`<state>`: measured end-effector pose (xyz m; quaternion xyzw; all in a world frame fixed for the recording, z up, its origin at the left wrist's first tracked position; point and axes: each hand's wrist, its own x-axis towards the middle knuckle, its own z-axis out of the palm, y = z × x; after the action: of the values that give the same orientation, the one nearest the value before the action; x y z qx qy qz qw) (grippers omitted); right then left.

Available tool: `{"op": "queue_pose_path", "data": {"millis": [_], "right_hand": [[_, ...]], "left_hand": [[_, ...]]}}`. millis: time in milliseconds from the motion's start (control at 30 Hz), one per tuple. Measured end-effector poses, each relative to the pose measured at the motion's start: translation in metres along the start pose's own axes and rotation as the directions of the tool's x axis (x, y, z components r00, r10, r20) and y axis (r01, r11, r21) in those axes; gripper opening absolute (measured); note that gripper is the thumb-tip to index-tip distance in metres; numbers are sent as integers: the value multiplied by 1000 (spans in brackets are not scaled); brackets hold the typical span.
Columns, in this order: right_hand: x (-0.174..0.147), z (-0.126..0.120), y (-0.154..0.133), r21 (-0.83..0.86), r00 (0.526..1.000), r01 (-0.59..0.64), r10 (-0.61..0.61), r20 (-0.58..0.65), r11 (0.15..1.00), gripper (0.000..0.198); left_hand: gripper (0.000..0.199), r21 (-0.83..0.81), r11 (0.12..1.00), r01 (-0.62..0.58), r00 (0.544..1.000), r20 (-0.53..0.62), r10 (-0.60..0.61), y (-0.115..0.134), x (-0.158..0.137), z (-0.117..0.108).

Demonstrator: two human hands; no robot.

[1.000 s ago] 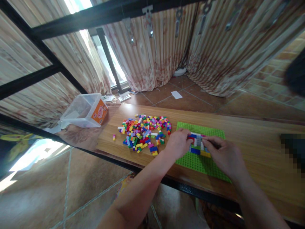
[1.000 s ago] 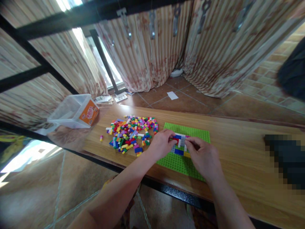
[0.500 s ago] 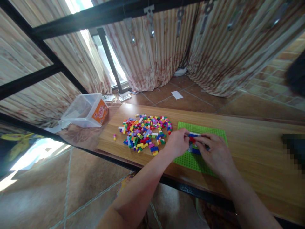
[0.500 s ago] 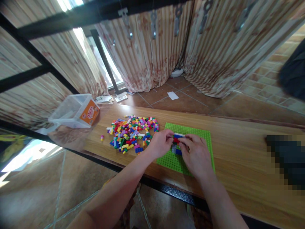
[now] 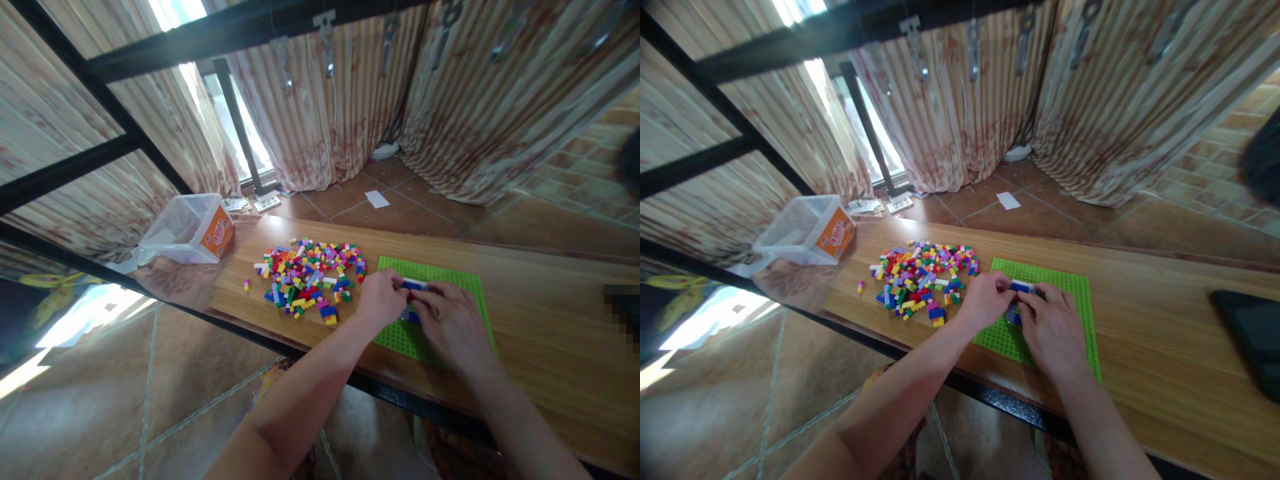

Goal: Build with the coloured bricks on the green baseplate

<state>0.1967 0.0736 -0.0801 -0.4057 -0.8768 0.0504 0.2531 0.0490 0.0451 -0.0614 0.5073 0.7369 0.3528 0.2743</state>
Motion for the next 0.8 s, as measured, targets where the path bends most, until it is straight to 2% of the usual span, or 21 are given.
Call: {"op": "queue_pose_path", "data": {"millis": [167,267,400,533,800], "right_hand": [[-6,-2,-9,-120,998,20,-13,60,993,35],[-11,-2,-14,-161,999,13,-5,53,987,34],[-17,2,-12,-144,1000,16,-15,3,989,32],[-17,7,-4,-93,999,41,-43,-23,995,32],[-14,12,10,-64,994,102,-104,-33,993,36]], "left_hand": [[13,0,1000,28,1000,-1,-28,-3,2,1],[12,-22,999,38,999,30,-38,-5,4,1],[14,-16,1000,15,999,37,-14,-5,3,1],[19,57,998,-16,1000,21,15,-3,-3,2],[20,79,996,-51,994,99,44,-3,-3,-5]]}}
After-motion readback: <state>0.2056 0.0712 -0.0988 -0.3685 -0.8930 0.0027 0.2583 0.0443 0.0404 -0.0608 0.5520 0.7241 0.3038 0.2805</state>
